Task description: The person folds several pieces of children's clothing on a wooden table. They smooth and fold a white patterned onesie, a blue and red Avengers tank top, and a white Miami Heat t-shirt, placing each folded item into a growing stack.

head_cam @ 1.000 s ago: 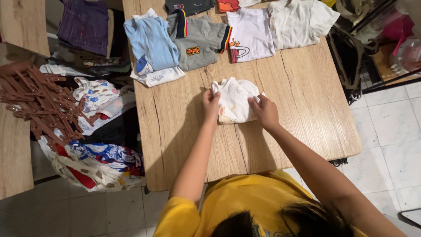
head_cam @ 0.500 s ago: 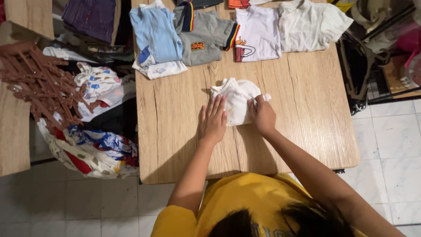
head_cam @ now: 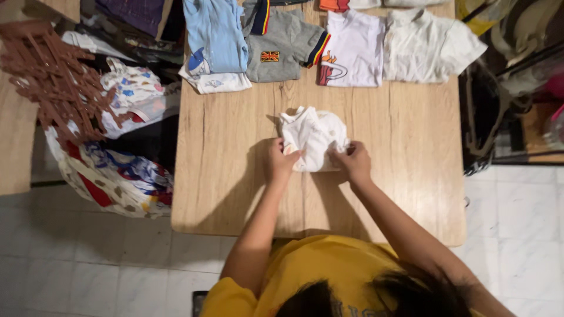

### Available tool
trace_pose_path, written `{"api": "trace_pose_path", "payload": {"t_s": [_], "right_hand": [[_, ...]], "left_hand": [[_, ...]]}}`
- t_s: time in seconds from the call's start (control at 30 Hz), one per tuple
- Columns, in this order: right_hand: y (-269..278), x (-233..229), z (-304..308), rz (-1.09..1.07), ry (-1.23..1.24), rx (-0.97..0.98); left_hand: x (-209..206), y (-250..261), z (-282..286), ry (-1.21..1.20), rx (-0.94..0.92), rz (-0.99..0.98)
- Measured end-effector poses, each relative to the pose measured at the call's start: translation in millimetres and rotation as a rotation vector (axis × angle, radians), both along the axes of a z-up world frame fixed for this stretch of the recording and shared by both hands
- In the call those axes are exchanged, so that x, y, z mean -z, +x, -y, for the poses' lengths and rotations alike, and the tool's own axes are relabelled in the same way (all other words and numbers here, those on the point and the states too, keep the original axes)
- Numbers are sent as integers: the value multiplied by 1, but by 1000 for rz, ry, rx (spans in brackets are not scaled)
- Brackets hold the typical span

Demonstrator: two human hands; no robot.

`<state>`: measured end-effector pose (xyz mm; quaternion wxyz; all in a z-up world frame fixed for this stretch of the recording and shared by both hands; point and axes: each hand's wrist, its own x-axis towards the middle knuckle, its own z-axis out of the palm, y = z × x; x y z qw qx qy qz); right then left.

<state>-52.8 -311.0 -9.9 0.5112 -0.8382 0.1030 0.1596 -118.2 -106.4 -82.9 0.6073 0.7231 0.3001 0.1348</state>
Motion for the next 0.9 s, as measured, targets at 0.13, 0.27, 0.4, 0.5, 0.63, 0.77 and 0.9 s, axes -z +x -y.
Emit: {"api": "trace_pose_path", "payload": {"t_s": [0.13, 0.27, 0.4, 0.5, 0.63, 0.77, 0.9], "right_hand": [[19, -15, 4, -163, 21, -144], [17, -20, 1, -235, 191, -214], [8, -30, -16, -137, 421, -341], [17, -40, -46, -192, 597, -420], [44, -50, -97, -117, 562, -425], [79, -52, -159, 12, 646, -391], [136, -44, -233, 146, 668, -298]], "left_hand": [[-1, 13, -17, -216, 96, -129], [-29, 2, -29, -391, 84, -256], [-54, -16, -46, -374, 94, -12], [-67, -16, -74, -411, 100, 142], [-76, -2, -127, -439, 101, 219], [-85, 44, -193, -404, 106, 372], [-82, 112, -263, -442, 96, 491]]}}
